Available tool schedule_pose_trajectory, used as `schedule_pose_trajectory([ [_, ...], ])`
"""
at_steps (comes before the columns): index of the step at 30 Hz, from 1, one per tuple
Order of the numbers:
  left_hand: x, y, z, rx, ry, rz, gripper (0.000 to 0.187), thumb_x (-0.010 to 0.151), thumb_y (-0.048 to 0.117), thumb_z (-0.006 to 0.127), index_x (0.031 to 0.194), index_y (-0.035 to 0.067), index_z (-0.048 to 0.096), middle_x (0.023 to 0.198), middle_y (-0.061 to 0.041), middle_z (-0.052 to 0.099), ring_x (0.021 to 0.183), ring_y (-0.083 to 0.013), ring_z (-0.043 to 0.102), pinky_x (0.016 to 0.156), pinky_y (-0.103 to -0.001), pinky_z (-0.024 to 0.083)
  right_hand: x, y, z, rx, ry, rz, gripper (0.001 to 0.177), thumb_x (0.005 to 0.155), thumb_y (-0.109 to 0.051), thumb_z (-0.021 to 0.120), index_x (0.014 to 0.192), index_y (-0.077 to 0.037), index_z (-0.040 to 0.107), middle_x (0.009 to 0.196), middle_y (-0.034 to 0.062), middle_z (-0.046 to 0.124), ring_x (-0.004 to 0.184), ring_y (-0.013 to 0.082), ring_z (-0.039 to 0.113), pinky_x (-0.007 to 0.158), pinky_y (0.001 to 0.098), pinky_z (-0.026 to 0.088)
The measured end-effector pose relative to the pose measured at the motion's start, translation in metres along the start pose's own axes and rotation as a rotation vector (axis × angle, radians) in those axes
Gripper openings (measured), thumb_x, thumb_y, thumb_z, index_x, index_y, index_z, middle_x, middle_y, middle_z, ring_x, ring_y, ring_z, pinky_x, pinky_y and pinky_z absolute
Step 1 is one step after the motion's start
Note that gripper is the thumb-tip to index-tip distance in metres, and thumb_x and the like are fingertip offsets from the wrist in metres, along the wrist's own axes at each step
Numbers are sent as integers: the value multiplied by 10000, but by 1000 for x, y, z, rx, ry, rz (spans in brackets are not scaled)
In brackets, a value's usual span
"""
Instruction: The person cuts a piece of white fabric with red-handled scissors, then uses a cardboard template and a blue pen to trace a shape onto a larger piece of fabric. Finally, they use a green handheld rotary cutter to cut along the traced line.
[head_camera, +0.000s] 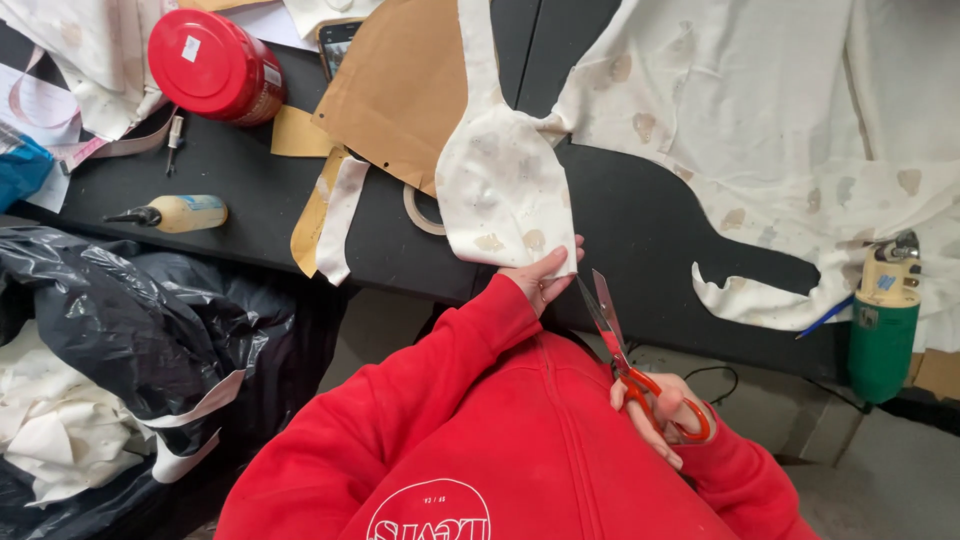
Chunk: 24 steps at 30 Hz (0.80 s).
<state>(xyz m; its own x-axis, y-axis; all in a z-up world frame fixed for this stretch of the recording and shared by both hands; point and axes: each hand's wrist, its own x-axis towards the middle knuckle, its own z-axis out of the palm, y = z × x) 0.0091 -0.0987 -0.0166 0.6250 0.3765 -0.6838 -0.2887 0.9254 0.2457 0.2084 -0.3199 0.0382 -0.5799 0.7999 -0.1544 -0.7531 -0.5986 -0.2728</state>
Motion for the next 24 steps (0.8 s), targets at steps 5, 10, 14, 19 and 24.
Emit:
schedule_pose_trajectory([
  [5,0,-3,4,5,7,-9,412,969,182,686,1368,131,596,1336,14,676,1233,-97,621,877,-208,527,2,3,4,-30,88,-17,747,1047,-527,451,1227,198,436,630,120,637,451,185,638,408,260,517],
  [10,-3,-2,7,-17,13,-7,410,967,176,684,1365,135,591,1340,13,676,1235,-93,621,870,-198,528,1,7,7,-69,112,-42,738,1058,-524,422,1213,196,460,632,101,628,425,156,603,395,231,483],
  [14,-4,-2,13,-9,19,3,411,964,167,680,1362,122,585,1333,1,680,1225,-102,626,897,-214,538,4,9,0,-117,131,-23,752,1032,-557,422,1183,178,462,598,101,631,396,177,604,372,245,486],
  [19,-3,-5,6,-20,9,19,410,969,160,672,1366,107,586,1322,-4,680,1204,-112,630,919,-238,541,19,8,5,-243,226,-60,787,1032,-590,446,1189,179,505,581,74,607,365,103,522,364,153,398],
  [24,-11,4,9,-17,18,8,404,976,165,663,1370,125,588,1321,14,683,1190,-97,634,939,-251,533,23,6,14,-207,248,-43,781,1010,-598,455,1179,163,504,594,59,595,385,119,546,354,223,449],
])
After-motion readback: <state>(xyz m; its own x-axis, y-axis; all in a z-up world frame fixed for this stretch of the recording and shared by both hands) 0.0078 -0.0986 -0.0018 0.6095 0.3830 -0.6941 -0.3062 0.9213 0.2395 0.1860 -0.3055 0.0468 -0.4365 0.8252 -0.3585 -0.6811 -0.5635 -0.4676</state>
